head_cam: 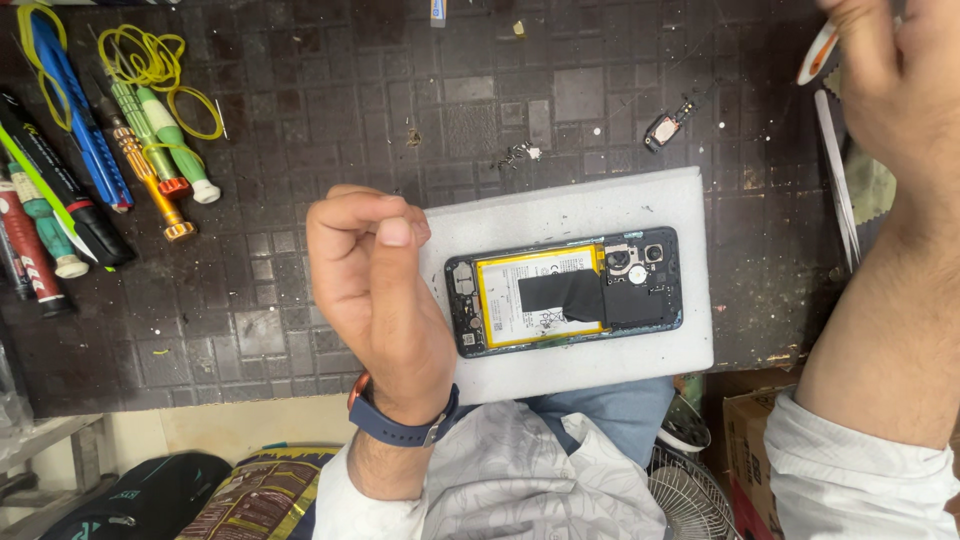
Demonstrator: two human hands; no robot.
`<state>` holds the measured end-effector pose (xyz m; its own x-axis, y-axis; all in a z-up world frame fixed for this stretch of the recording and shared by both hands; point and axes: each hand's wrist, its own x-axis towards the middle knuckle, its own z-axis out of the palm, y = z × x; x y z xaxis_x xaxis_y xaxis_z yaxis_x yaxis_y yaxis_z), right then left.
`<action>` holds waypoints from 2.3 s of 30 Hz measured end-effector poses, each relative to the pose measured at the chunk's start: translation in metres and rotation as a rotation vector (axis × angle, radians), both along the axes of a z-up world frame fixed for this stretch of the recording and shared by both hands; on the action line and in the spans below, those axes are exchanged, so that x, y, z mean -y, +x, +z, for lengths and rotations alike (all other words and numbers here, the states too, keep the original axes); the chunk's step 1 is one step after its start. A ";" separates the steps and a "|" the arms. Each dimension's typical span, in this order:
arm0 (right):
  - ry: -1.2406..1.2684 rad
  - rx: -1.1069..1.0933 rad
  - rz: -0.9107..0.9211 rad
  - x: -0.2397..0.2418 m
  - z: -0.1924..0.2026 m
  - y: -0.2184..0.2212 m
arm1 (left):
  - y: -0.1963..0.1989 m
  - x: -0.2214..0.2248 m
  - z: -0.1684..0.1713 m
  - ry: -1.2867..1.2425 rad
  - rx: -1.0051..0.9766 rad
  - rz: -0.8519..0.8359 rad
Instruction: The person disassembles a smartphone, removes the battery, and uses tweezers to manipulate internal components. The person then reassembles the phone by placing the back cover and securing it.
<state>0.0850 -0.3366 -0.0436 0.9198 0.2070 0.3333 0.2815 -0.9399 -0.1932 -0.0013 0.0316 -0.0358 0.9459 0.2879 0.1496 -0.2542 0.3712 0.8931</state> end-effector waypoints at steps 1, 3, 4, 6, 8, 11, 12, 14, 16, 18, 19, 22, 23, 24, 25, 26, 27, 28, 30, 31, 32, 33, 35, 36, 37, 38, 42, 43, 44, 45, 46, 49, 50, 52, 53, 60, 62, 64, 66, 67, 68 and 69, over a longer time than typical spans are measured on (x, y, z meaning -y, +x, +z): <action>-0.049 0.050 -0.064 0.007 -0.007 0.000 | 0.000 0.000 0.000 -0.001 -0.002 0.000; -0.138 0.113 -0.138 0.018 -0.018 0.005 | 0.000 -0.001 0.000 -0.002 -0.003 -0.002; -0.167 0.117 -0.153 0.021 -0.022 0.007 | -0.001 -0.001 0.000 0.002 -0.003 -0.003; -0.213 0.115 -0.162 0.027 -0.024 0.007 | 0.000 -0.001 0.000 0.013 0.007 -0.008; -0.121 -0.025 -0.230 0.021 -0.020 0.007 | 0.000 0.000 0.000 0.013 0.011 -0.007; -0.076 -0.068 -0.195 0.004 -0.007 0.008 | 0.000 -0.001 0.000 0.011 0.009 -0.006; -0.073 -0.072 -0.170 -0.004 0.000 0.009 | 0.000 -0.001 -0.001 0.011 0.011 -0.006; -0.074 -0.099 -0.124 -0.021 0.015 0.010 | 0.000 -0.001 -0.001 0.012 0.016 -0.007; -0.078 -0.124 -0.080 -0.037 0.031 0.010 | 0.001 0.000 -0.001 0.012 0.015 -0.004; 0.024 -0.208 0.038 -0.052 0.048 0.011 | 0.001 0.000 0.000 0.011 0.005 0.000; 0.129 -0.280 0.138 -0.058 0.056 0.010 | 0.001 -0.001 0.000 0.010 0.002 0.003; 0.196 -0.316 0.382 -0.076 0.063 0.010 | -0.001 -0.001 0.000 -0.004 -0.006 0.001; 0.174 -0.297 0.449 -0.080 0.063 0.011 | -0.001 -0.001 -0.001 -0.006 -0.007 -0.001; 0.113 -0.298 0.445 -0.083 0.063 0.012 | -0.001 -0.001 -0.001 -0.007 -0.006 -0.001; 0.051 -0.298 0.440 -0.085 0.061 0.013 | 0.000 0.000 -0.001 -0.008 -0.004 -0.003; -0.010 -0.298 0.434 -0.086 0.060 0.014 | 0.000 -0.001 -0.001 -0.006 -0.001 -0.002; -0.014 -0.293 0.433 -0.085 0.059 0.014 | 0.000 0.000 -0.001 -0.007 0.001 -0.002; -0.018 -0.287 0.431 -0.084 0.058 0.013 | 0.000 0.000 -0.001 -0.008 0.002 -0.001; -0.046 -0.246 0.433 -0.084 0.054 0.014 | 0.000 0.000 -0.001 -0.012 0.004 0.003; -0.071 -0.214 0.435 -0.083 0.052 0.013 | 0.000 0.000 -0.001 -0.015 0.003 0.003; -0.096 -0.183 0.438 -0.083 0.050 0.013 | 0.000 0.000 -0.001 -0.022 0.006 0.003; -0.076 -0.175 0.432 -0.082 0.048 0.012 | -0.001 0.000 -0.001 -0.022 0.004 0.003; -0.039 -0.149 0.415 -0.081 0.046 0.009 | -0.001 -0.001 -0.001 -0.018 0.002 0.001; -0.022 -0.131 0.404 -0.081 0.045 0.008 | -0.001 -0.001 -0.001 -0.014 0.006 -0.005; -0.001 -0.111 0.394 -0.082 0.044 0.006 | -0.002 -0.002 -0.001 -0.008 0.005 -0.005; 0.023 -0.096 0.380 -0.083 0.044 0.004 | -0.002 -0.001 -0.001 -0.003 0.009 -0.010; 0.090 -0.046 0.315 -0.090 0.046 -0.002 | -0.002 -0.002 -0.002 0.006 0.012 -0.008; 0.100 -0.043 0.291 -0.092 0.048 -0.005 | -0.002 -0.002 -0.002 0.005 0.010 -0.006; 0.112 -0.043 0.264 -0.094 0.051 -0.006 | -0.003 -0.002 -0.001 0.007 0.009 -0.002; 0.124 -0.045 0.244 -0.098 0.053 -0.007 | -0.002 -0.002 -0.001 0.015 0.014 0.001; 0.140 -0.043 0.218 -0.101 0.056 -0.007 | -0.001 -0.003 0.000 0.022 0.019 0.005; 0.240 -0.060 0.149 -0.120 0.068 -0.016 | -0.003 -0.003 0.000 0.048 0.027 0.021; 0.286 -0.073 0.132 -0.127 0.072 -0.019 | -0.002 -0.002 0.000 0.042 0.034 0.018; 0.414 -0.114 0.107 -0.144 0.081 -0.031 | -0.001 -0.003 0.000 0.038 0.047 0.008; 0.476 -0.146 0.099 -0.154 0.085 -0.038 | -0.001 -0.003 0.000 0.036 0.046 0.004; 0.644 -0.334 0.157 -0.223 0.076 -0.061 | -0.006 -0.003 -0.001 0.026 0.055 0.044; 0.576 -0.330 0.173 -0.229 0.074 -0.063 | -0.007 -0.004 0.000 0.007 0.056 0.071; 0.641 -0.384 0.182 -0.227 0.073 -0.063 | -0.006 -0.003 0.001 -0.024 0.075 0.095; 0.668 -0.417 0.201 -0.224 0.067 -0.063 | -0.006 -0.002 0.001 -0.065 0.112 0.110; 0.665 -0.427 0.218 -0.223 0.063 -0.063 | -0.006 -0.001 0.000 -0.088 0.124 0.113; 0.662 -0.437 0.235 -0.221 0.059 -0.064 | -0.005 -0.001 -0.001 -0.114 0.134 0.110; 0.626 -0.427 0.246 -0.221 0.055 -0.065 | -0.005 -0.002 0.000 -0.123 0.140 0.110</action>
<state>0.0205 -0.1159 0.0117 0.9465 0.3114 0.0840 0.2496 -0.5420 -0.8025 -0.0064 0.0332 -0.0363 0.8801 0.4126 0.2349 -0.4179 0.4385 0.7956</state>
